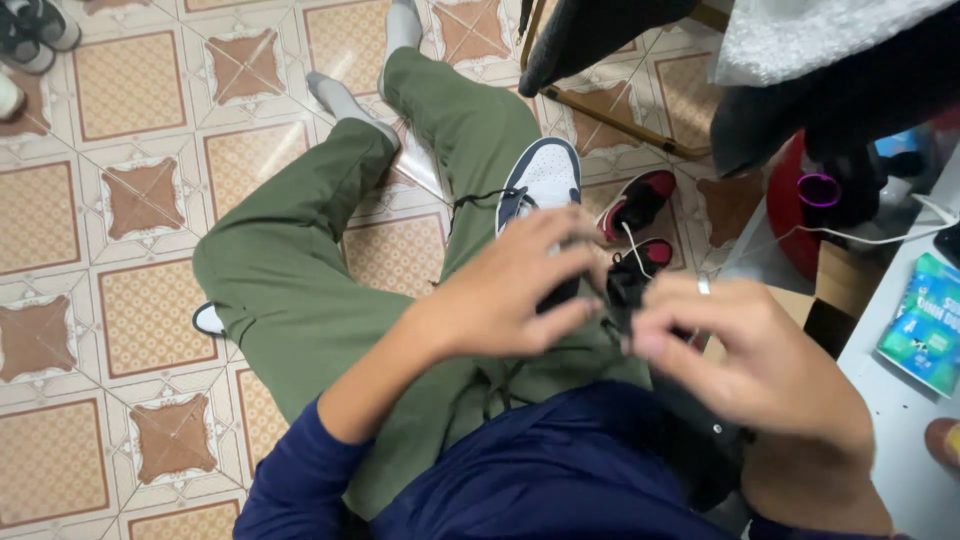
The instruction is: The person is threading laces through the eyelets of a black and white sneaker while sitting on the floor.
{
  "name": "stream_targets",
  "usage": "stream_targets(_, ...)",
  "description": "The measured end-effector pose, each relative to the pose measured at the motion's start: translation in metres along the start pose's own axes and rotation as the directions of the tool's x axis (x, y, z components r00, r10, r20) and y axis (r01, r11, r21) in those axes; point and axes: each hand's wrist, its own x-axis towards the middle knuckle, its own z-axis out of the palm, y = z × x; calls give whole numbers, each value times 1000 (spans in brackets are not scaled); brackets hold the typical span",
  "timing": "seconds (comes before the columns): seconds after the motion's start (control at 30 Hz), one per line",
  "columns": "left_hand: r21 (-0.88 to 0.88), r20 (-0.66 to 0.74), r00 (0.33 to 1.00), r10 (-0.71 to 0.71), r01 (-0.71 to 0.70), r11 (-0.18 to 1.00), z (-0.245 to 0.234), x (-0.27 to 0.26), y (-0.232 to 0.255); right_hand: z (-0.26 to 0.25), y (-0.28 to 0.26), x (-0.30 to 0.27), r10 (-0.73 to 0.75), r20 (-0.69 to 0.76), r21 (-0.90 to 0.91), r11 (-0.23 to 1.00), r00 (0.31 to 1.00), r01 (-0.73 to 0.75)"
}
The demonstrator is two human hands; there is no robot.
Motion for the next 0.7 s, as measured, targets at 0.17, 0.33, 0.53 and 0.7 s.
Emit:
stream_targets(0.17,-238,56,998,24,-10,971,-36,-17,51,-19,-21,-29,-145,107,125,983,984,132)
stream_targets(0.33,-291,217,970,-110,172,941,-86,-73,75,-7,-25,-44,-330,-192,163,918,924,362)
stream_targets(0.53,182,-249,805,-539,585,790,-77,-92,82,17,-21,-27,-260,-452,131,927,853,351)
stream_targets(0.7,-297,-272,915,-297,213,931,-31,-48,91,53,-26,20,-416,-295,-33,904,860,426)
